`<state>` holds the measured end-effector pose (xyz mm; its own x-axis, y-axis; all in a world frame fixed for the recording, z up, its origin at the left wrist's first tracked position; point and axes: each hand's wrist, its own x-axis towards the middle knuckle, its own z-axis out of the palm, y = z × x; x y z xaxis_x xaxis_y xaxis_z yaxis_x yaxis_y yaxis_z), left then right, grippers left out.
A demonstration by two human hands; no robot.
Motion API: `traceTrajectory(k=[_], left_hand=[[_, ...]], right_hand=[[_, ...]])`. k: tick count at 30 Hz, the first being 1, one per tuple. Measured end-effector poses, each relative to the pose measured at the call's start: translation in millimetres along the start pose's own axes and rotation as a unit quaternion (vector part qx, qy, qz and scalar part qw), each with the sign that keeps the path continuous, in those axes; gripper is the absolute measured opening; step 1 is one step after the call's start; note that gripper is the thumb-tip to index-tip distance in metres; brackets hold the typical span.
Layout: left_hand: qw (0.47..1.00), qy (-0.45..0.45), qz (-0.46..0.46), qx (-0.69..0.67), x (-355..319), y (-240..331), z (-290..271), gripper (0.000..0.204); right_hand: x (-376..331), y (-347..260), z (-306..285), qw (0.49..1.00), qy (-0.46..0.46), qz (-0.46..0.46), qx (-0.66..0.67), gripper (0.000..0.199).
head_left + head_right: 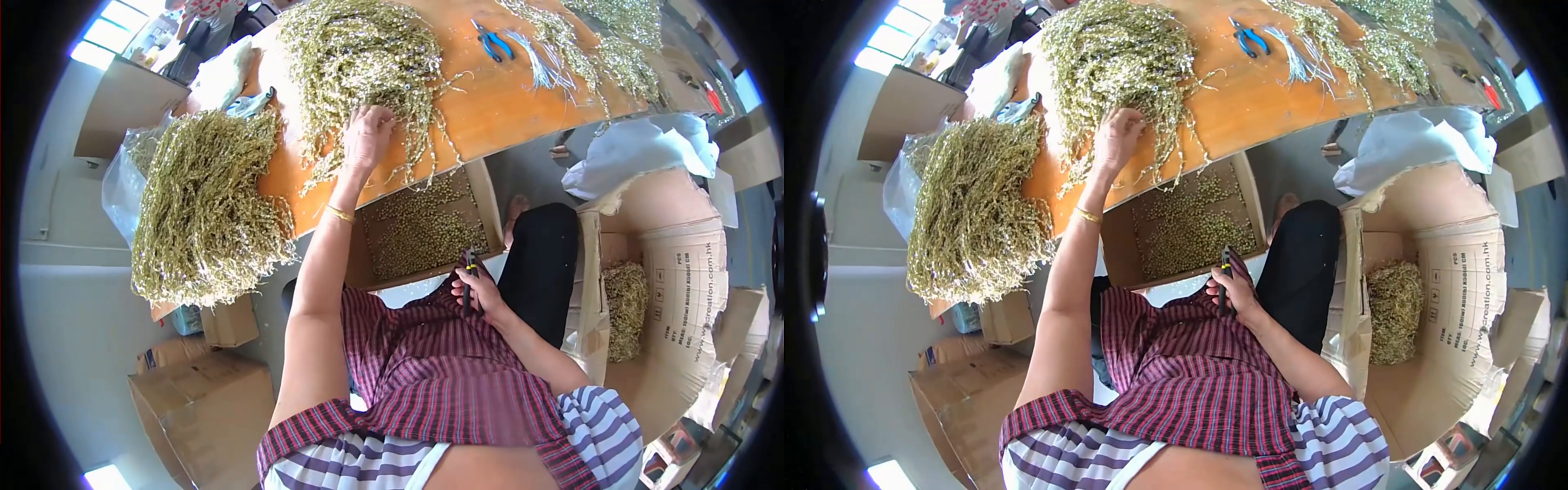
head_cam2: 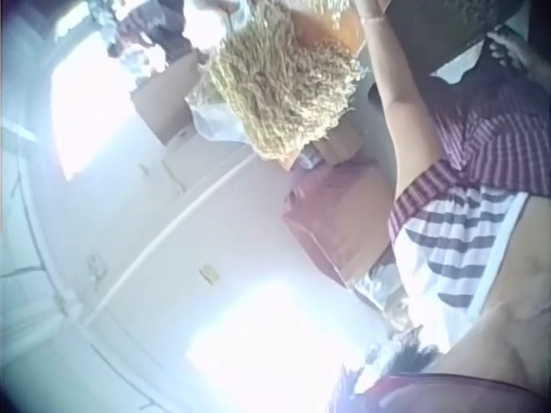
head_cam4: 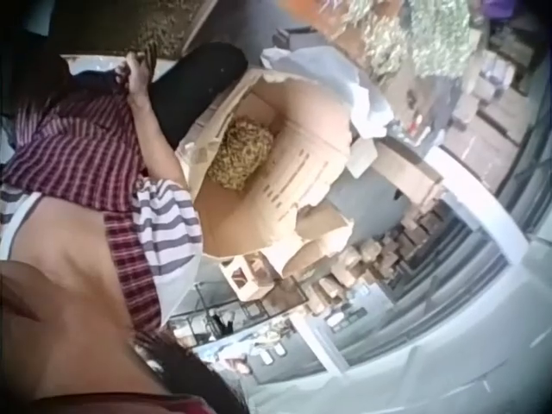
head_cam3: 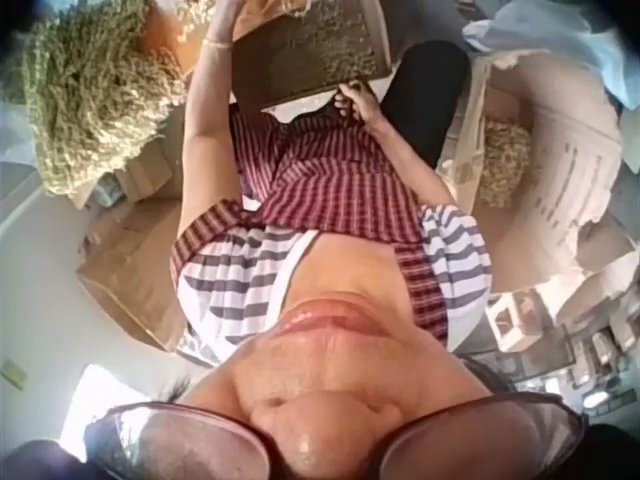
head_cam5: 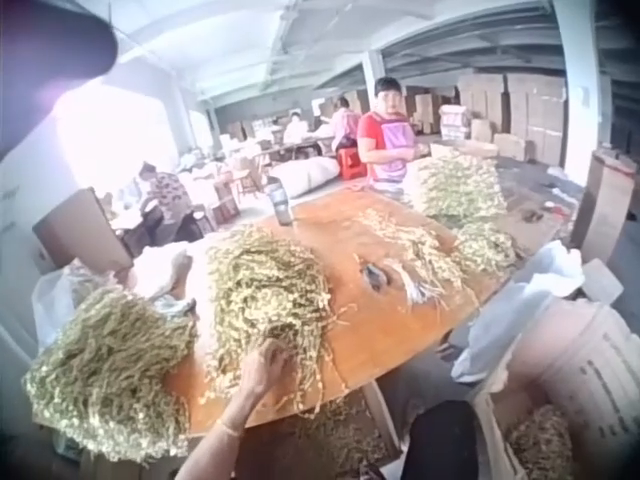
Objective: Cutting sections of gold plastic tinsel or synthetic material using snips at a workbench.
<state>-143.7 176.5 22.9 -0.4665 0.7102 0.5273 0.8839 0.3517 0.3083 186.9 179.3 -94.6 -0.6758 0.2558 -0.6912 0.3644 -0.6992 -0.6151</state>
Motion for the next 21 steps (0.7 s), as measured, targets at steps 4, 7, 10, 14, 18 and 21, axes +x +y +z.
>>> traceTrajectory(k=[4, 7, 10, 14, 18, 21], left_hand=[[0.929, 0.256, -0.056, -0.261, -6, 3, -44, 0.007], [0.831, 0.452, -0.045, -0.321, -14, 24, -112, 0.007], [0.802, 0.504, -0.017, -0.320, -37, 72, -170, 0.010], [0.801, 0.275, -0.194, -0.495, -100, 117, -176, 0.014], [0.547, 0.048, -0.358, -0.755, -144, 114, -138, 0.024], [0.604, 0.019, -0.343, -0.719, -162, 115, -123, 0.024]], right_hand=[[1, 4, -1, 0.998, -0.011, -0.056, -0.006, 0.035], [-13, -5, 5, 0.987, -0.023, -0.158, -0.037, 0.036], [-27, -22, 11, 0.972, -0.043, -0.219, -0.075, 0.037], [-50, -54, 31, 0.947, -0.067, -0.300, -0.091, 0.036], [-68, -84, 57, 0.908, -0.082, -0.352, -0.211, 0.033], [-77, -94, 70, 0.893, -0.097, -0.341, -0.278, 0.036]])
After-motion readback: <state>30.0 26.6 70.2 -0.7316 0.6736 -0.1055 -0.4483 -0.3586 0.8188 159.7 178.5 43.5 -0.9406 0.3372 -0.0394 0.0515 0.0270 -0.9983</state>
